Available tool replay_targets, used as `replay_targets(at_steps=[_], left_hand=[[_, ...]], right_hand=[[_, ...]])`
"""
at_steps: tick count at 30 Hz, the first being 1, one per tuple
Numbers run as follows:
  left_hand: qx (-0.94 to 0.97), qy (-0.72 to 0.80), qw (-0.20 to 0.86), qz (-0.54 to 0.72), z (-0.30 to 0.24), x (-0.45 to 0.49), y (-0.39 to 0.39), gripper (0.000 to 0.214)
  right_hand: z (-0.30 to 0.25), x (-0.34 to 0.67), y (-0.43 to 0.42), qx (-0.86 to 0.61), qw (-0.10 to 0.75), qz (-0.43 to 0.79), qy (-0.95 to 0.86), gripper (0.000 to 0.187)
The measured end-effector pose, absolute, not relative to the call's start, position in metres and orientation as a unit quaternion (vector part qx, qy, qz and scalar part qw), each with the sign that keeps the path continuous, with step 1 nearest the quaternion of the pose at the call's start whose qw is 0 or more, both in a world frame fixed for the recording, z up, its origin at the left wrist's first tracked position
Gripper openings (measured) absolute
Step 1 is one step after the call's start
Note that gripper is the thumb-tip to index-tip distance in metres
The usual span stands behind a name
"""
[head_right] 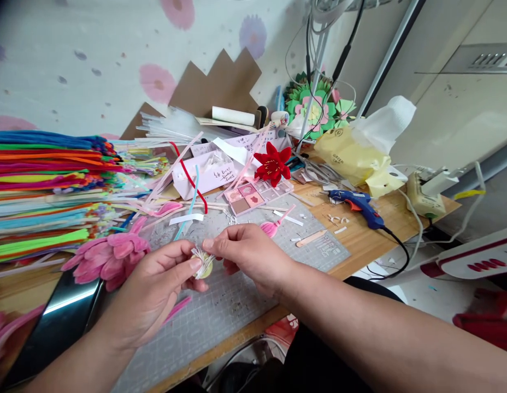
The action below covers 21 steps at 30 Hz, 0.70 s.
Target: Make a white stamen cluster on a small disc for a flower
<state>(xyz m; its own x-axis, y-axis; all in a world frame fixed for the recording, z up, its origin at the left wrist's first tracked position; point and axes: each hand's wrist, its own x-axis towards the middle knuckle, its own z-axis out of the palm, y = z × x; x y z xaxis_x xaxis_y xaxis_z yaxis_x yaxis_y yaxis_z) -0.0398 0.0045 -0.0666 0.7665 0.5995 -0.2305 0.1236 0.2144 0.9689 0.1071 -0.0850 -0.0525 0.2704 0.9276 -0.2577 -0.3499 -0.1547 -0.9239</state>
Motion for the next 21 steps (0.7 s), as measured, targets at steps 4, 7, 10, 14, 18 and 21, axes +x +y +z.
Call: replay_targets(at_steps=[4,7,10,14,18,21], left_hand=[[0.632,0.302,0.698,0.151,-0.0685,-0.0414,0.0072,0.015],[0.647,0.304,0.684,0.148,-0.069,-0.0413,0.0087,0.016],[0.653,0.309,0.675,0.15,-0.0691,-0.0403,0.0092,0.017],[0.659,0.304,0.668,0.164,-0.0696,-0.039,0.0099,0.017],[0.662,0.304,0.666,0.16,-0.0699,-0.0392,0.0104,0.017],[0.656,0.317,0.669,0.146,-0.069,-0.0403,0.0099,0.019]], right_hand=[[-0.0523,0.1085,-0.0863,-0.537,0.57,0.564,-0.262,0.036],[-0.053,0.1086,-0.0862,-0.535,0.583,0.553,-0.259,0.032],[-0.0543,0.1089,-0.0858,-0.525,0.601,0.537,-0.275,0.027],[-0.0564,0.1094,-0.0859,-0.518,0.614,0.51,-0.307,0.022],[-0.0578,0.1091,-0.0855,-0.519,0.623,0.49,-0.32,0.019],[-0.0576,0.1079,-0.0851,-0.517,0.63,0.489,-0.31,0.017]])
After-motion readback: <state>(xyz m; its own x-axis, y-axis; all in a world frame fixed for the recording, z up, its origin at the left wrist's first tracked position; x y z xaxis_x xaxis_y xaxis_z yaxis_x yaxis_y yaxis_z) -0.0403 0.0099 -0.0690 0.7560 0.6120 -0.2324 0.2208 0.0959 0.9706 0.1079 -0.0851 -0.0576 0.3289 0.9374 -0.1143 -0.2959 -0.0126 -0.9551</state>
